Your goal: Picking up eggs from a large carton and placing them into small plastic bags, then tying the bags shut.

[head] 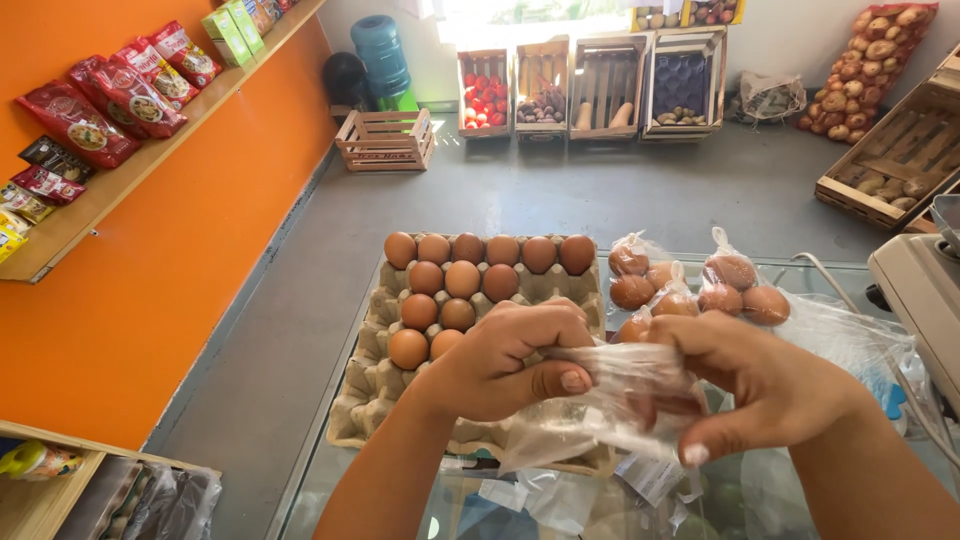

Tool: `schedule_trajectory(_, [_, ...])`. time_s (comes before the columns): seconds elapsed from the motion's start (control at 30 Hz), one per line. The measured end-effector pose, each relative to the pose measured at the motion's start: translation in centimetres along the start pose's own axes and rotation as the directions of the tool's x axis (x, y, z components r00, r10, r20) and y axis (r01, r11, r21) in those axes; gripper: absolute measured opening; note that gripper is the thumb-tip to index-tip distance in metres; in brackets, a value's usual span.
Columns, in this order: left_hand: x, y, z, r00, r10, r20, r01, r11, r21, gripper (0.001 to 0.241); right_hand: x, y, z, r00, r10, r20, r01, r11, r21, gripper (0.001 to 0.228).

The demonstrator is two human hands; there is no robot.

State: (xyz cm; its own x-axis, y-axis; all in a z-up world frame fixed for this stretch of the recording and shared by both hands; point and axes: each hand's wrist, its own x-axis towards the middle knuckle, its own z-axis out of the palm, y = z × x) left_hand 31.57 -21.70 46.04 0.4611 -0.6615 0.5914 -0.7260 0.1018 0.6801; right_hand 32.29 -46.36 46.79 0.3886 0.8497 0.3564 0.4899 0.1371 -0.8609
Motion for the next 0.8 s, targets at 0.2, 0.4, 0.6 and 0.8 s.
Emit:
schedule_trajectory(0.2, [0.3,1.6,1.4,0.993,-0.093,0.078,0.111,0.952,-0.285,0.034,0.4,-2.6,0.6,0.988,0.049,0.144,0.013,0.917,-0.398,0.036])
schedule_trajectory(0.4, [1.0,1.5,2.8,0.994,-0.045,0.103,0.014,0.959,0.285,0.054,-2.3,-3.2,-0.1,0.998,-0.059,0.0,0.055,0.926,-0.374,0.034])
schedule_trajectory(0.6, [0.9,3.8,3.9,0.946,-0.064,0.317,-0.078,0.907,0.414,0.034,-1.6,-3.7,-0.6,0.975,-0.203,0.086,0.206,0.978,-0.028,0.027])
schedule_trajectory(0.8, [0.3,5.6,3.1,0.933,-0.07,0.353,-0.06,0.937,0.345,0.032,-2.0,-2.4,-0.7,0.976,-0.1,0.195,0.138,0.971,-0.193,0.023])
